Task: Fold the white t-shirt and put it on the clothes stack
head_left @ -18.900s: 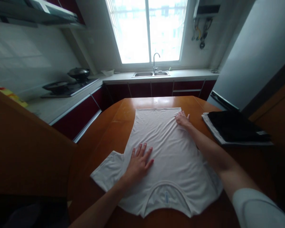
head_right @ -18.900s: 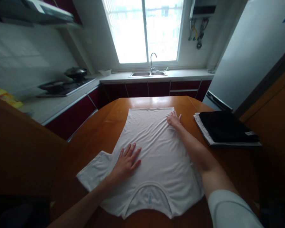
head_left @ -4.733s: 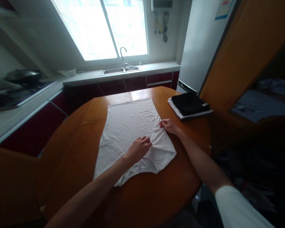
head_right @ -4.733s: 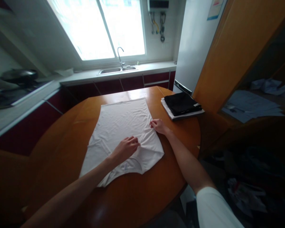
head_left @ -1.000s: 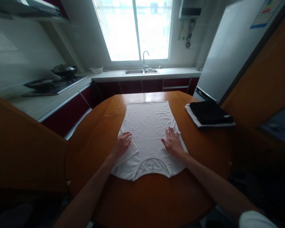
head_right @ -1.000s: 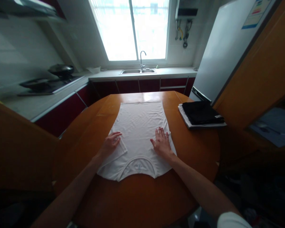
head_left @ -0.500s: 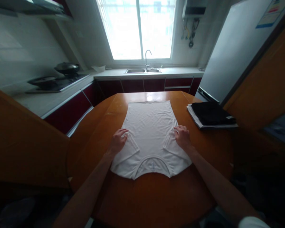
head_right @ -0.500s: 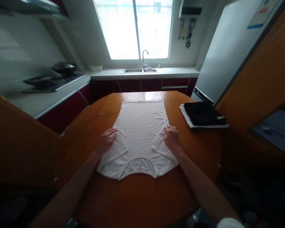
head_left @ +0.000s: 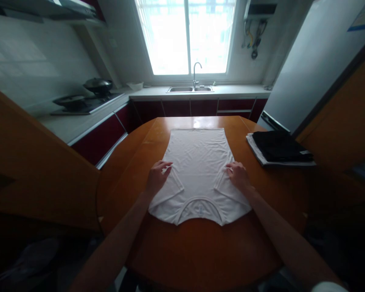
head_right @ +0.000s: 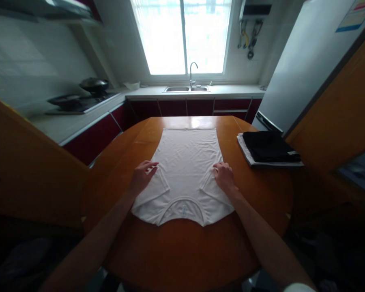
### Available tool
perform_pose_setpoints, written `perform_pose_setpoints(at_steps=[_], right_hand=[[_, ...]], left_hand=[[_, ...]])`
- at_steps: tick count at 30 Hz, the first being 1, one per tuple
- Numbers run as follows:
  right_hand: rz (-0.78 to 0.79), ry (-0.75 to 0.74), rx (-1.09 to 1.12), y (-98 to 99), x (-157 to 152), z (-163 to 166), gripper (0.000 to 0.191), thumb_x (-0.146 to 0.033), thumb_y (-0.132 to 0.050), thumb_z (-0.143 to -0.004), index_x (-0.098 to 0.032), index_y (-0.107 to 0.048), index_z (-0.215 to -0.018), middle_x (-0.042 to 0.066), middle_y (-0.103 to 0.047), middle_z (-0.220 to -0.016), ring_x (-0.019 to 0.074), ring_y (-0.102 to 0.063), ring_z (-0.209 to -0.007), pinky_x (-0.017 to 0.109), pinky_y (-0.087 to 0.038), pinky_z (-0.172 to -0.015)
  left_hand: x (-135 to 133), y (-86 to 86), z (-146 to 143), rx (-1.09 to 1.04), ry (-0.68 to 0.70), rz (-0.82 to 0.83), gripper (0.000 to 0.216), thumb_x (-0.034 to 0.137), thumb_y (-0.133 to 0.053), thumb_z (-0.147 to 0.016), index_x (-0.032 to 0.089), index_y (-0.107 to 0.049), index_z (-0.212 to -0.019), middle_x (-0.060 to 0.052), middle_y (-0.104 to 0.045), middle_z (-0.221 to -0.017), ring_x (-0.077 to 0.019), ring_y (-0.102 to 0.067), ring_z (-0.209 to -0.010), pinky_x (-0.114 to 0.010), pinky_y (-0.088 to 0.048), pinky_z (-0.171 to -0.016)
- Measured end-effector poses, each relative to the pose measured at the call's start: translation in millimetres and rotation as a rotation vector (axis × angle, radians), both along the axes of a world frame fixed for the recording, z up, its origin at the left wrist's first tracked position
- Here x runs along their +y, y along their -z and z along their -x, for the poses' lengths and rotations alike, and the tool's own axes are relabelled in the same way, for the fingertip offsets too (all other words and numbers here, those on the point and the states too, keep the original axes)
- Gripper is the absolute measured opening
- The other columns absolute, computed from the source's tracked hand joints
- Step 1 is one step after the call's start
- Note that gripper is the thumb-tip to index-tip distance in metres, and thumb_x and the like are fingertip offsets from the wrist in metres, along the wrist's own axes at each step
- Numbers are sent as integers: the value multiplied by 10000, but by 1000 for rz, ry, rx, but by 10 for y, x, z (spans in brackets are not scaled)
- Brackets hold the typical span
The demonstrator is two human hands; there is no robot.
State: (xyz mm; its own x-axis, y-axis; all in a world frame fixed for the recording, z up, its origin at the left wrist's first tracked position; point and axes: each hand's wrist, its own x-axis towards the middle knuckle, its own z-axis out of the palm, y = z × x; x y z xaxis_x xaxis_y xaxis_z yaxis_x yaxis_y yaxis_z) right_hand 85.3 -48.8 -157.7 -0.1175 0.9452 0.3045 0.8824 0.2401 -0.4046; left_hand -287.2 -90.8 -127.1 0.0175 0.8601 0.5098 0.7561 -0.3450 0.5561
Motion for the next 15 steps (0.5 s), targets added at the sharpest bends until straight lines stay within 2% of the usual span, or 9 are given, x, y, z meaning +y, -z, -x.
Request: perform_pose_setpoints(at_steps=[4, 7, 10, 15], right_hand=[[23, 55, -22, 10, 107, -106, 171, -234, -597, -941, -217, -756, -1001, 97, -714, -1084, 255, -592, -1036, 356, -393, -883], [49, 70, -14, 13, 122, -123, 161, -259, -613, -934, -223, -768, -959, 86, -715, -1071, 251, -592, -1035, 354, -381, -867], [78, 67, 8, 11, 127, -138, 190, -289, -599, -941, -220, -776, -948, 79, -719, -1052, 234, -601, -1016, 323, -373, -823], [116, 69, 30, -6, 142, -170, 316, -313, -498, -992, -195, -762, -865, 76, -716, -1000, 193, -608, -918, 276, -351, -732]], left_hand=[[-151, -140, -475, 121, 299, 27, 207, 315, -573, -979, 236, -763, -1001, -53, -718, -972, -191, -665, -892, -315, -525, -828], [-206, -189, -868, 272, 486, 62, 181, 253, -589, -983, 248, -770, -975, -46, -728, -965, -182, -660, -916, -290, -508, -832], [-166, -126, -1175, 437, 570, 64, 145, 209, -635, -955, 255, -770, -974, -38, -725, -979, -173, -652, -910, -273, -501, -804], [-64, 93, -1463, 635, 587, 22, 99, 219, -651, -937, 237, -745, -911, -46, -691, -956, -183, -629, -892, -289, -497, -776]])
